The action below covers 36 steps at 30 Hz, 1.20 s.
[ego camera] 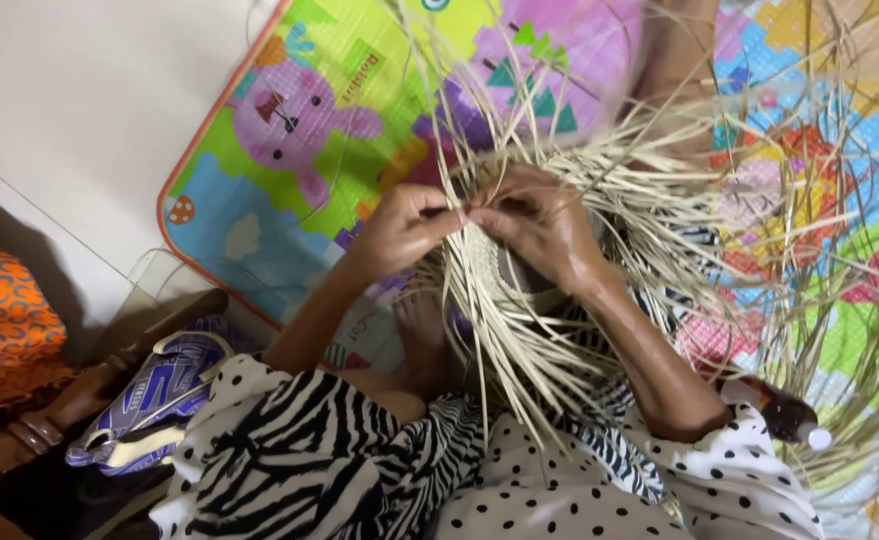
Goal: The person sits on a colorful play mat and weaves dried straw strands by hand into a circular base. They repeatedly interlace and tighten the strands to form a woven structure.
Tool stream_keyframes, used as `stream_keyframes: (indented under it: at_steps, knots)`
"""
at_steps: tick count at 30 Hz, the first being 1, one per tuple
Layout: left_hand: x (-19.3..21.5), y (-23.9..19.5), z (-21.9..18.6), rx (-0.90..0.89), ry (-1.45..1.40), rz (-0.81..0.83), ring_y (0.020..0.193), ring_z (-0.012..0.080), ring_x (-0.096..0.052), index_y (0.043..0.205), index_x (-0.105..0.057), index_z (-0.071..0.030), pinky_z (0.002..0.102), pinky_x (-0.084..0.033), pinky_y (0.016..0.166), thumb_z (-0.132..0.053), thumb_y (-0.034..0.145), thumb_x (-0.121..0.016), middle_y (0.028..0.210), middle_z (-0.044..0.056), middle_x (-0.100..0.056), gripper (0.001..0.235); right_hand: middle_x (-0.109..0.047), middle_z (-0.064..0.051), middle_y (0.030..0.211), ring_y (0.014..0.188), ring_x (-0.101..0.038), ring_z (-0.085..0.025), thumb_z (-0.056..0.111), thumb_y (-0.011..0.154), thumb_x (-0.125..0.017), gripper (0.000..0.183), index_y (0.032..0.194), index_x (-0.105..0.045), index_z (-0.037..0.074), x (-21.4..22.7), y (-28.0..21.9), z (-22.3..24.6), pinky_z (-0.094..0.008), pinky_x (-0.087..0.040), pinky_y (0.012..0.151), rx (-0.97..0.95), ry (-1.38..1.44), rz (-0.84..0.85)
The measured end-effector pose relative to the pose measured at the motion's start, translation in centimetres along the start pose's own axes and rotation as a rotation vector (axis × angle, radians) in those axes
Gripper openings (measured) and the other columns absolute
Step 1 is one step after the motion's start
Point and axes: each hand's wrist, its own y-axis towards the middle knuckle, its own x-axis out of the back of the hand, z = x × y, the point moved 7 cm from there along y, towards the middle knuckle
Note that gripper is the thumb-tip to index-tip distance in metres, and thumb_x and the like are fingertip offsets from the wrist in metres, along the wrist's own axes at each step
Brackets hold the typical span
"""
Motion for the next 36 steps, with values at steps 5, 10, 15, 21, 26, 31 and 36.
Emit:
stream_keyframes:
  at_steps: [5, 10, 15, 21, 26, 31, 36]
  knots:
    - [1.0, 0.6, -0.3, -0.065, -0.017, -0.082, 0.058, 0.0085, -0.047, 0.087, -0.069, -0.001, 0.023, -0.035, 0.056, -0.011, 0.104, -0.067, 0.067, 0.006, -0.058, 0.020, -0.071, -0.020, 0.089, 0.084, -0.070, -0.041, 0.008, 0.094, -0.080, 0.012, 0.090, -0.073, 0.000, -0.5, -0.4, -1.2, -0.046, -0.053, 0.074, 0.045, -0.044, -0.043]
    - [0.9, 0.9, 1.5, -0.040, 0.226, -0.113, 0.062, 0.0086, -0.038, 0.079, -0.049, -0.018, 0.026, -0.033, 0.055, -0.025, 0.107, -0.062, 0.072, -0.005, -0.041, 0.031, -0.064, -0.016, 0.110, 0.097, -0.070, -0.030, 0.007, 0.101, -0.073, 0.008, 0.104, -0.070, 0.000, -1.2, -3.0, 0.4, -0.037, -0.067, 0.077, 0.025, -0.284, -0.028]
    - [0.7, 0.7, -0.2, -0.014, 0.203, -0.114, 0.064, 0.0075, -0.034, 0.079, -0.047, -0.018, 0.029, -0.029, 0.058, -0.026, 0.108, -0.058, 0.072, -0.007, -0.037, 0.032, -0.068, -0.006, 0.122, 0.110, -0.058, -0.028, 0.012, 0.097, -0.083, 0.022, 0.119, -0.077, 0.014, -2.0, -5.4, -0.9, -0.036, -0.057, 0.081, 0.241, -0.583, -0.114]
    - [0.7, 1.0, 1.8, 0.092, 0.487, -0.062, 0.065, 0.0116, -0.030, 0.079, -0.040, -0.018, 0.033, -0.029, 0.056, -0.033, 0.110, -0.060, 0.074, -0.005, -0.028, 0.040, -0.072, 0.000, 0.108, 0.095, -0.054, -0.023, 0.017, 0.100, -0.079, 0.014, 0.113, -0.080, 0.015, -1.5, -3.9, 0.8, -0.036, -0.044, 0.071, 0.178, -0.587, -0.102]
    - [-1.0, 0.0, -2.2, -0.058, 0.388, -0.062, 0.048, 0.0061, -0.029, 0.129, -0.062, 0.001, 0.026, -0.026, 0.039, -0.013, 0.105, -0.058, 0.070, -0.002, -0.047, 0.028, -0.064, -0.005, 0.094, 0.081, -0.064, -0.024, 0.006, 0.093, -0.094, 0.019, 0.095, -0.075, 0.008, -1.4, -0.4, -0.5, -0.031, -0.057, 0.055, 0.326, -0.839, -0.235]
    - [-1.0, 0.7, -0.1, -0.087, 0.284, -0.158, 0.044, 0.0055, -0.033, 0.116, -0.066, -0.006, 0.025, -0.027, 0.037, -0.011, 0.099, -0.060, 0.070, -0.001, -0.051, 0.019, -0.059, -0.009, 0.079, 0.062, -0.051, -0.019, 0.007, 0.101, -0.067, 0.007, 0.099, -0.062, 0.003, 0.8, 1.7, -0.2, -0.035, -0.040, 0.053, -0.087, 0.171, -0.218]
    - [-0.9, 0.6, -1.7, -0.095, -0.023, -0.221, 0.084, 0.0143, -0.075, 0.118, -0.065, -0.005, 0.026, -0.066, 0.073, -0.001, 0.096, -0.072, 0.102, 0.007, -0.077, 0.024, -0.059, -0.008, 0.083, 0.068, -0.054, -0.018, 0.024, 0.103, -0.081, 0.033, 0.089, -0.058, 0.005, -0.2, -0.9, -1.9, -0.032, -0.045, 0.056, 0.015, -0.348, -0.047]
